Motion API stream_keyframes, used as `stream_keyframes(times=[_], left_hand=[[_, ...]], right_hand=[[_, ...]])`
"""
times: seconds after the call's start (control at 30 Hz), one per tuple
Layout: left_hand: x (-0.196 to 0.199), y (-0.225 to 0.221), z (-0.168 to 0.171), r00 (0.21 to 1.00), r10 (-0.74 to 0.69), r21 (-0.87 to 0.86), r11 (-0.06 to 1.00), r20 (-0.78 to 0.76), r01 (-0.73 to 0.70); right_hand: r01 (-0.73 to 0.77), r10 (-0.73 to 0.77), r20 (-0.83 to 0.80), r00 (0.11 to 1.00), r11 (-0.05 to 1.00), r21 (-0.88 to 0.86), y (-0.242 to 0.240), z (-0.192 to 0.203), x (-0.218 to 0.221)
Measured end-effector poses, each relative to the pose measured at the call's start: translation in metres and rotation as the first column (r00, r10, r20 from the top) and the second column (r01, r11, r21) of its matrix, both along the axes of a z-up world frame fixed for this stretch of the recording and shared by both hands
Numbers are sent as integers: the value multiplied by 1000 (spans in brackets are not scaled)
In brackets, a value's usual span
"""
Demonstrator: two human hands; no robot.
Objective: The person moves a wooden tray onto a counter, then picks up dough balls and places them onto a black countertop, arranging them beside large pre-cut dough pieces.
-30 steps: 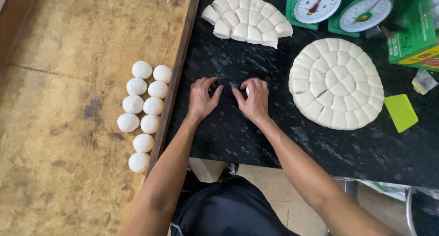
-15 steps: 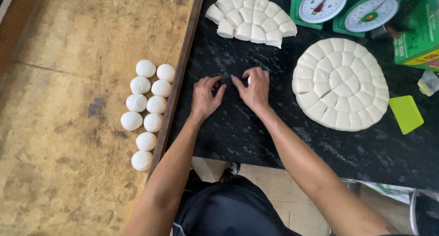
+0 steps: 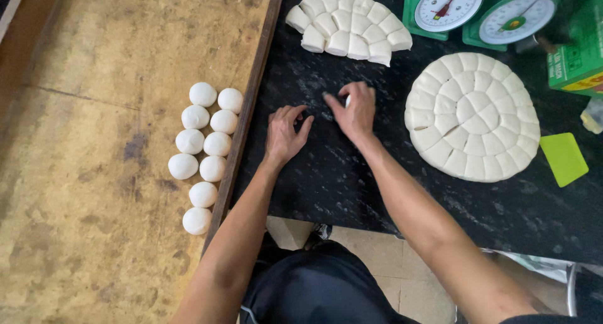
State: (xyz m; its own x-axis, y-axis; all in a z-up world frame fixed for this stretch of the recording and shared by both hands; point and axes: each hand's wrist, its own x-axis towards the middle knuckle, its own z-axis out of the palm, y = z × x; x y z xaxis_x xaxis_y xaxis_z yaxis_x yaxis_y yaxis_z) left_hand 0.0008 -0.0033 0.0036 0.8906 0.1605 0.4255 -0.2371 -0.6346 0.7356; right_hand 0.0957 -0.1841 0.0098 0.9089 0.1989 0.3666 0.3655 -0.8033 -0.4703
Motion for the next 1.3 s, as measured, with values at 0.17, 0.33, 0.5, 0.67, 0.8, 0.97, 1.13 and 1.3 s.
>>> stream_keyframes(times=[0.17,0.33,0.5,0.67,0.8,0.97,1.13,1.3], left_hand=[[3,2,-3,1000,-15,-20,1000,5,15],[3,1,-3,1000,-15,-59,998,-20,14],[4,-1,-4,999,3,3,1000,46,-3],[4,0,-5,1000,-19,-23,1000,-8,19],[2,1,-2,1000,-19,-38,999,13,20],[2,-1,1,1000,-13,-16,1000,3,13],[3,0,5,999,-7,0,1000,-38,7],[2,1,5,999,-10,-40,999,-32,9]], right_hand=[[-266,272,102,957,962,-60,-35,3,-72],[-111,134,131,982,980,-167,-68,-1,-18],[8,-12,110,994,999,32,-13,-8,17],[-243,250,121,961,968,-68,-33,0,-62],[-238,252,100,962,962,-138,-73,4,-38],[-8,10,187,982,1000,-12,-39,-7,28],[-178,173,124,977,983,33,-30,-5,-28],[-172,183,110,977,980,-99,-78,-2,-20]])
